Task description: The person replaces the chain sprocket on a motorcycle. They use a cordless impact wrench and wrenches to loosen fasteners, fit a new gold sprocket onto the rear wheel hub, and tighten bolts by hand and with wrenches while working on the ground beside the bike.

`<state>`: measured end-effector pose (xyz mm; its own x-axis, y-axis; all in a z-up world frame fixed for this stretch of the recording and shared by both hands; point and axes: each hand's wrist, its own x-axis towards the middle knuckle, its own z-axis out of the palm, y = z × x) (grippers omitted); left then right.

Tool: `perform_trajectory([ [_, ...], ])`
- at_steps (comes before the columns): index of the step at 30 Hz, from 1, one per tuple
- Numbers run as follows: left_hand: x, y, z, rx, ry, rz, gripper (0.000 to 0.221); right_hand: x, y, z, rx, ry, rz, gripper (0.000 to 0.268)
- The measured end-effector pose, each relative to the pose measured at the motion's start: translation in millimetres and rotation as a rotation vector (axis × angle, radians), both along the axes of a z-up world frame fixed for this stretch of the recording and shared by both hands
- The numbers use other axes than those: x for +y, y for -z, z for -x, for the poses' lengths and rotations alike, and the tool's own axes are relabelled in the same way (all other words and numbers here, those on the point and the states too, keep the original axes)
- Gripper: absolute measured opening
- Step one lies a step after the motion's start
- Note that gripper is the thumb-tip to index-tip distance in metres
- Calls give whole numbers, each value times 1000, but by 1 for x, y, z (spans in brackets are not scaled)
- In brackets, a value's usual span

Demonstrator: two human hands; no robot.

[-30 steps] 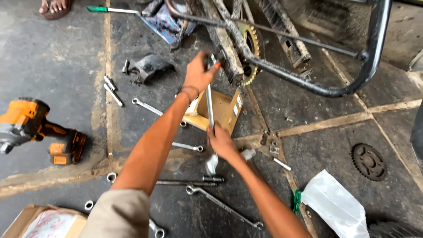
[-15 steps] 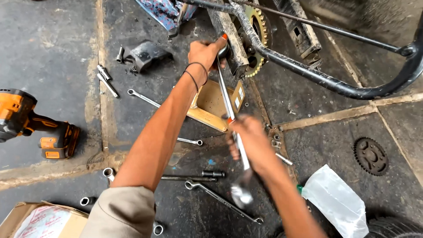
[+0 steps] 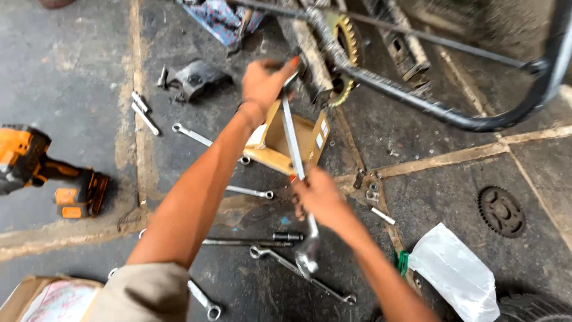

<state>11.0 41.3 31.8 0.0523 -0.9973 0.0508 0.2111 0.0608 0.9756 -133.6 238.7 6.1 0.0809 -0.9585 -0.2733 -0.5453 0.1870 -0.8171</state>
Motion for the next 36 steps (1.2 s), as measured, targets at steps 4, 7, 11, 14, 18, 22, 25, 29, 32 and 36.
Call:
perform_trajectory([
  [4, -13, -27, 22, -260, -281, -49, 48, 17, -83, 4, -431, 111, -64, 34],
  [7, -7, -39, 21, -162, -242, -188, 48, 22, -110, 2, -509, 152, -50, 37],
  [11, -1, -43, 18, -111, -164, -212, 43, 20, -84, -6, -405, 173, -74, 39],
  [14, -12, -29, 18, -158, -120, -116, 43, 2, -7, -9, -274, 105, -111, 28],
  [18, -32, -3, 13, -188, -27, -22, 39, -43, 90, -10, -292, -23, -13, 22],
  [22, -55, 3, 5, -620, -112, 201, 45, -37, 123, -12, 115, 98, 251, 27],
  [25, -57, 6, 3, -845, -6, 284, 45, 12, 136, -5, 193, 95, 385, 31],
  [29, -75, 18, 14, -1004, 153, 205, 40, 66, 136, -7, 187, 62, -51, 34],
  [32, -46, 3, 5, -877, 112, 378, 34, 85, 191, -2, 233, 9, -30, 35],
  [36, -37, 6, 0, -889, 98, 556, 31, 95, 212, -12, 245, 23, -338, 34],
])
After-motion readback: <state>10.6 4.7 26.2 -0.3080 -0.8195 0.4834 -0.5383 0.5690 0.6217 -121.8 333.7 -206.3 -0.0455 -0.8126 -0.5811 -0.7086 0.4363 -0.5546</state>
